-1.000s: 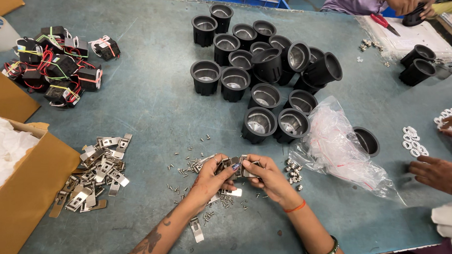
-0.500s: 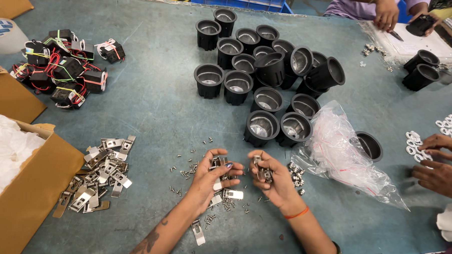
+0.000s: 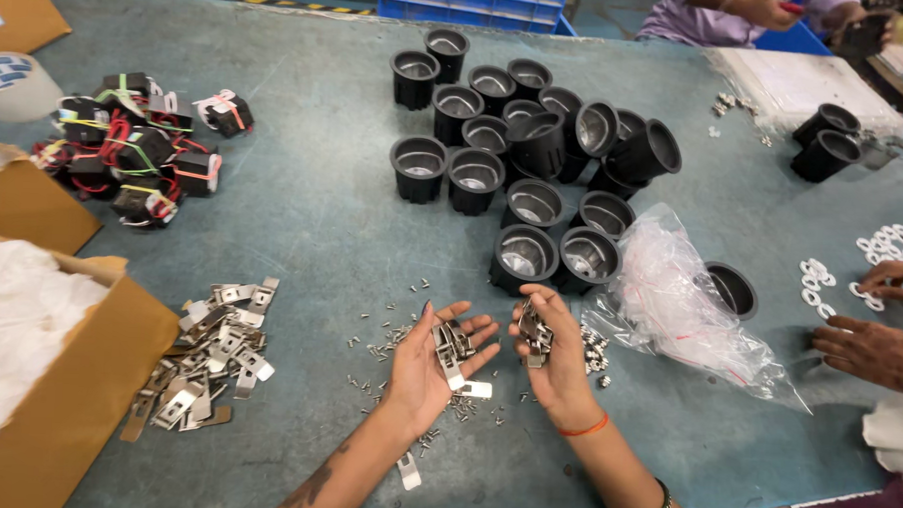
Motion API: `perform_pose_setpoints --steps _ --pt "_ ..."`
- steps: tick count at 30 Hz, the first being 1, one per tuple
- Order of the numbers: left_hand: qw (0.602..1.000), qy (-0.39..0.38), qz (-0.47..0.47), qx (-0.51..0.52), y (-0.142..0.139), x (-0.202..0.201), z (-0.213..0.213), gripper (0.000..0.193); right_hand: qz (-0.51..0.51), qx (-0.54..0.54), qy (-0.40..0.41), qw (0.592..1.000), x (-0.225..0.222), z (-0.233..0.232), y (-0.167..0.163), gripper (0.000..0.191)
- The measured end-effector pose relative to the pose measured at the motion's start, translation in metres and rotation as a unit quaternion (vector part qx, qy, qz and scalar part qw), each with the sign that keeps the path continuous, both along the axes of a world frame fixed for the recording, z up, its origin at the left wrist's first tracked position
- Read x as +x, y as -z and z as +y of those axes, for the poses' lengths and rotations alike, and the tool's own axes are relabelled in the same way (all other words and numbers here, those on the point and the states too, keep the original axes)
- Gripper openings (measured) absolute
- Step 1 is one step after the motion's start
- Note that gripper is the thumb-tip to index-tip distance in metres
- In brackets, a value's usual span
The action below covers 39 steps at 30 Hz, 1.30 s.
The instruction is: The person sorts small metal brackets and screws on a workbench, separating them into piles by type. The person also handles white plastic bags and places them into a cardboard box. The scene shows a factory floor with various components and other workers in the background.
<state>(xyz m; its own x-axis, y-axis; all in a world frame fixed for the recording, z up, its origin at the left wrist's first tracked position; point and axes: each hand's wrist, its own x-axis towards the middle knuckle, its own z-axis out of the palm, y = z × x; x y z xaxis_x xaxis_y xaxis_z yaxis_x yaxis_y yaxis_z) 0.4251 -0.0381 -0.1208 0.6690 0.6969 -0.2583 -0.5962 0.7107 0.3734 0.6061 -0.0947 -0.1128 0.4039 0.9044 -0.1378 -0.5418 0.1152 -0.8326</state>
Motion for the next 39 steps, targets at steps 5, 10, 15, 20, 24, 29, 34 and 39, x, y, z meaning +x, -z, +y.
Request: perform_pose_setpoints --steps 5,10,15,20,24,29,34,39 --pt "0.997 -0.077 -0.021 0.003 0.012 0.005 0.013 0.05 -0.077 0.053 0.053 0.994 -0.038 0.022 -0.012 0.011" --pt "0.991 -0.13 -0.021 -0.032 0.023 0.012 0.015 0.049 -0.241 0.178 0.062 0.952 -0.1 0.041 -0.004 0.017" --pt "0.987 -0.139 -0.076 -0.039 0.028 0.016 0.015 0.044 -0.22 0.287 0.013 0.932 -0.114 0.043 -0.004 0.022" --pt "0.992 -0.118 -0.022 -0.041 0.028 0.016 0.017 0.034 -0.185 0.292 0.071 0.935 -0.091 0.038 -0.009 0.021" --pt "0.989 -0.116 0.068 -0.054 0.028 0.015 0.021 0.021 -0.261 0.284 0.148 0.911 -0.067 0.039 -0.007 0.015" --pt "0.991 -0.135 0.023 0.0 0.019 -0.002 0.039 0.014 -0.302 0.244 0.159 0.908 -0.051 0.046 -0.001 0.01" --pt "0.941 -0.248 0.186 0.133 0.0 -0.066 0.065 0.013 -0.434 0.234 0.145 0.858 -0.049 0.049 0.0 0.01" --pt "0.459 -0.45 0.574 0.507 -0.017 -0.165 0.074 0.022 -0.469 0.195 0.128 0.852 -0.051 0.049 -0.004 0.009"
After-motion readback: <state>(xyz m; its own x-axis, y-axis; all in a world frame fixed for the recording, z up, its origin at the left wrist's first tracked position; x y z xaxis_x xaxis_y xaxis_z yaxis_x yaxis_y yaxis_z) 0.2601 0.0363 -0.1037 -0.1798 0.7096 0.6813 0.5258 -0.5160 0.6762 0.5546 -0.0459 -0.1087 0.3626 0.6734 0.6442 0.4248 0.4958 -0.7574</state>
